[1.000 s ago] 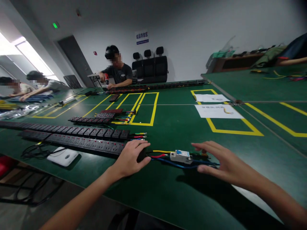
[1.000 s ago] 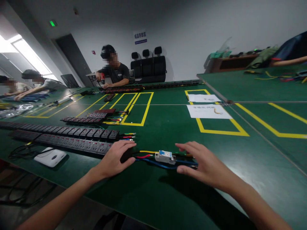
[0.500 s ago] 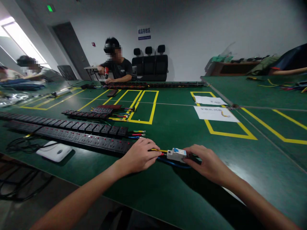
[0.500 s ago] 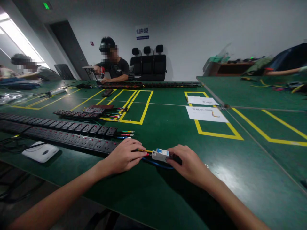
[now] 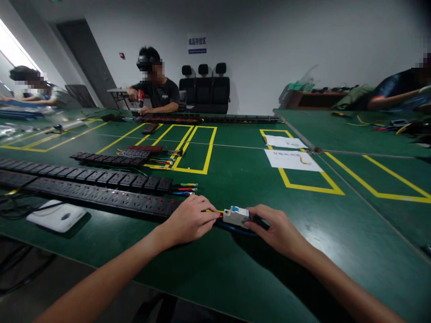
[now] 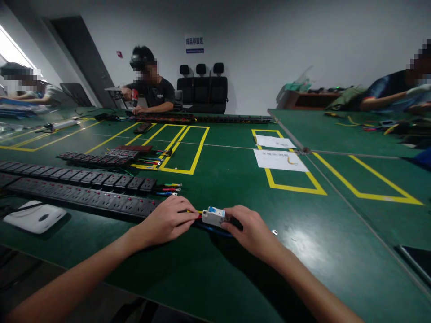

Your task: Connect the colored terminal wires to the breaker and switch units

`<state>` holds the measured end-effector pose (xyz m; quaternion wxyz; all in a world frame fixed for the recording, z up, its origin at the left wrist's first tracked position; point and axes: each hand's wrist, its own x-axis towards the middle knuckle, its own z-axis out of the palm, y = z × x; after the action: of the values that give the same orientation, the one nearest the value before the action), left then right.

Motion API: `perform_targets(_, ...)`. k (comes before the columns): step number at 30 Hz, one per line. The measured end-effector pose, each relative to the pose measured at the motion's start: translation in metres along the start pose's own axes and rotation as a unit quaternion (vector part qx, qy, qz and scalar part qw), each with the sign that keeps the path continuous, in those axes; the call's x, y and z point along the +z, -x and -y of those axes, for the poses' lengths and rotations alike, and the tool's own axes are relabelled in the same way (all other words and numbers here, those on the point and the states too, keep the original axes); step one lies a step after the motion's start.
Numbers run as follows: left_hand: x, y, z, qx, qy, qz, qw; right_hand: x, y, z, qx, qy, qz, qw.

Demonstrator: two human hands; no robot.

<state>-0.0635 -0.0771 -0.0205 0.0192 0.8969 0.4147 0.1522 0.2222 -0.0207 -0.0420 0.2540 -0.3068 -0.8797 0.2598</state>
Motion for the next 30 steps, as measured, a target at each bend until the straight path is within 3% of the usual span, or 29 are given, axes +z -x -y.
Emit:
perform_targets(5, -0.015, 0.005, -0.001, -0.022, -0.008, -0.012, 1.000, -0.004, 0.000, 0.002, -0.003, -0.001, 0.019, 1.000)
perform_targets(11, -0.036, 0.053, 0.018, -0.133, -0.079, -0.068, 0.986, -0.009, -0.004, 0.004, -0.013, 0.024, 0.048, 0.998)
perform_targets(17, -0.017, 0.085, 0.014, -0.225, -0.107, -0.130, 0.960, -0.010, -0.012, 0.000, -0.021, 0.009, 0.057, 0.998)
perform_targets(22, -0.004, 0.084, -0.002, -0.251, -0.107, -0.130, 0.953, -0.006, -0.015, -0.003, -0.023, -0.005, 0.057, 0.998)
perform_targets(27, -0.003, 0.079, -0.008, -0.309, -0.119, -0.136, 0.934, 0.004, -0.014, 0.003, -0.043, 0.002, 0.038, 0.998)
perform_targets(30, -0.004, 0.080, -0.006, -0.310, -0.118, -0.137, 0.933, 0.013, -0.016, 0.006, -0.053, 0.006, 0.029, 0.998)
